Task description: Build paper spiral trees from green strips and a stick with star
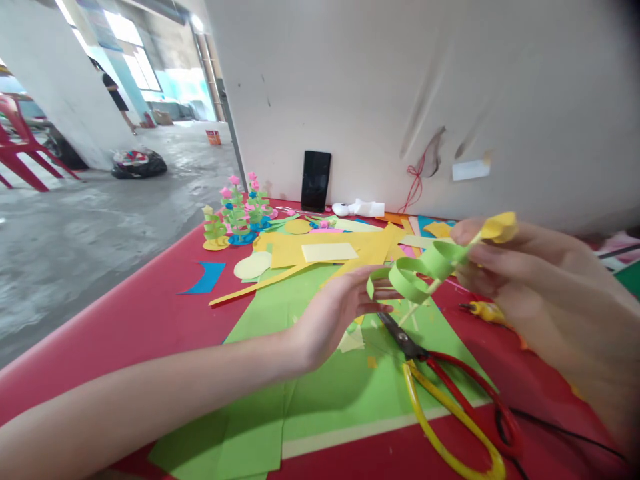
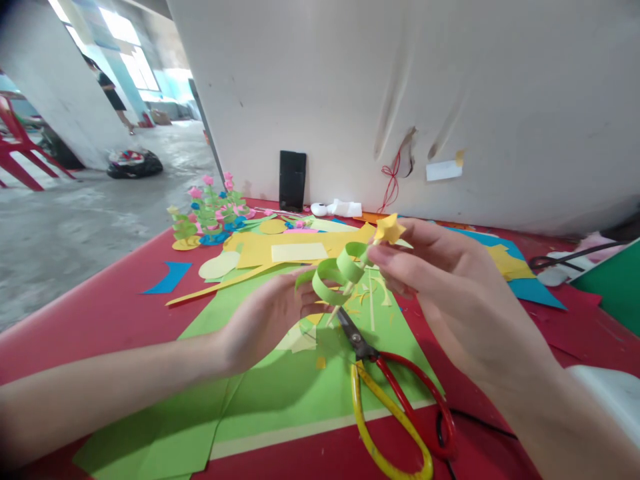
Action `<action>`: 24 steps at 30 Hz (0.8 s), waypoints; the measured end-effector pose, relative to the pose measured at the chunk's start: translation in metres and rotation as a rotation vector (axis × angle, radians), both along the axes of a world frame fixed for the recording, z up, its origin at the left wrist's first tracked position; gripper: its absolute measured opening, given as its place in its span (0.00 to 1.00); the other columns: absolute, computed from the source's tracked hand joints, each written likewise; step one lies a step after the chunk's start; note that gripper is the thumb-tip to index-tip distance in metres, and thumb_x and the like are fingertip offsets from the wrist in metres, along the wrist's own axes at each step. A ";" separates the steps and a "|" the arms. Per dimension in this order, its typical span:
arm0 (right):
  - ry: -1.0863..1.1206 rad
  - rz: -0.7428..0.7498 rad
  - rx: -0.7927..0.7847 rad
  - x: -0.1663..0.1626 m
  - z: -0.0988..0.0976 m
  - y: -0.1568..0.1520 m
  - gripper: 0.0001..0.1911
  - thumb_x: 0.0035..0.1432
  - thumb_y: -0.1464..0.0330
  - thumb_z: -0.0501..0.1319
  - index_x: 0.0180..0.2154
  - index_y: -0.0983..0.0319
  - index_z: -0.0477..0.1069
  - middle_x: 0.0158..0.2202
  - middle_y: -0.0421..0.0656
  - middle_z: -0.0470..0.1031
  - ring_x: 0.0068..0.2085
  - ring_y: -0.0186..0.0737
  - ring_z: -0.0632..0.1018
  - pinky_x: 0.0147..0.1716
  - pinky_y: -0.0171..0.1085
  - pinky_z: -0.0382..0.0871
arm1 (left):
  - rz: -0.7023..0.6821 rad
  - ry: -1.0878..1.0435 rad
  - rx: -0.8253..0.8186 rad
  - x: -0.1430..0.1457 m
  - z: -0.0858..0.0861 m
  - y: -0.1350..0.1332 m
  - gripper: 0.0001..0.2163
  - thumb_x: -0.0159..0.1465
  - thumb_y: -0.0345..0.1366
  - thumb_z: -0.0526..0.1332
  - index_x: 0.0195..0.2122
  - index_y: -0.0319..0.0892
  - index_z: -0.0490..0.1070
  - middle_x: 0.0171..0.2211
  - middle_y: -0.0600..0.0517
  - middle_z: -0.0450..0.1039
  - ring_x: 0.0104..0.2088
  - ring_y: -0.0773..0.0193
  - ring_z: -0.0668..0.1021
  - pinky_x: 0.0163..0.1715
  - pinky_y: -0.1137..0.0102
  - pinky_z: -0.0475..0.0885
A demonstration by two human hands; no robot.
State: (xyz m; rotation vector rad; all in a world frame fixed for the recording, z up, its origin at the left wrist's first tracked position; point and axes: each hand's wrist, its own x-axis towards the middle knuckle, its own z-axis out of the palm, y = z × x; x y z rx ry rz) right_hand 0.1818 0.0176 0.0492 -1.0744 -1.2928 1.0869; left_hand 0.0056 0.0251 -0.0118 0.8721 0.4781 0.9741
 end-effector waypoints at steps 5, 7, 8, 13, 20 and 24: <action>-0.005 0.011 0.038 -0.003 -0.001 -0.002 0.05 0.46 0.66 0.67 0.29 0.55 0.75 0.24 0.34 0.67 0.25 0.23 0.69 0.23 0.19 0.65 | -0.034 0.059 0.024 0.002 -0.004 -0.002 0.17 0.65 0.38 0.46 0.47 0.36 0.68 0.50 0.42 0.70 0.51 0.52 0.70 0.48 0.61 0.62; -0.014 0.001 0.040 -0.004 -0.001 -0.002 0.05 0.45 0.66 0.67 0.29 0.55 0.75 0.23 0.34 0.68 0.25 0.24 0.69 0.22 0.20 0.64 | -0.058 0.063 0.091 0.002 -0.004 -0.005 0.18 0.66 0.39 0.45 0.46 0.36 0.69 0.50 0.43 0.70 0.51 0.52 0.69 0.49 0.61 0.61; -0.022 -0.004 0.041 -0.005 -0.001 -0.002 0.05 0.45 0.66 0.67 0.29 0.56 0.75 0.24 0.34 0.69 0.25 0.25 0.69 0.22 0.21 0.65 | -0.068 0.065 0.123 0.003 -0.004 -0.006 0.18 0.66 0.39 0.45 0.46 0.36 0.69 0.50 0.43 0.70 0.52 0.53 0.69 0.49 0.61 0.61; -0.059 -0.008 0.033 -0.005 0.000 -0.003 0.04 0.46 0.66 0.66 0.28 0.57 0.74 0.24 0.35 0.70 0.25 0.28 0.69 0.22 0.27 0.65 | -0.087 0.092 0.173 0.003 -0.006 -0.012 0.18 0.67 0.39 0.45 0.52 0.40 0.66 0.57 0.47 0.63 0.56 0.55 0.65 0.53 0.61 0.59; -0.070 -0.001 0.065 0.000 -0.002 -0.001 0.04 0.44 0.66 0.67 0.27 0.55 0.75 0.26 0.36 0.69 0.25 0.26 0.66 0.21 0.24 0.62 | -0.010 0.150 0.170 0.002 -0.008 -0.015 0.17 0.64 0.41 0.55 0.53 0.45 0.65 0.56 0.50 0.64 0.54 0.59 0.67 0.53 0.65 0.61; -0.072 -0.012 0.053 0.000 -0.002 0.000 0.04 0.44 0.65 0.67 0.27 0.55 0.75 0.25 0.36 0.67 0.24 0.26 0.64 0.20 0.25 0.60 | 0.062 0.139 0.140 0.003 -0.006 -0.014 0.16 0.61 0.38 0.60 0.50 0.44 0.66 0.50 0.51 0.69 0.51 0.64 0.69 0.50 0.70 0.64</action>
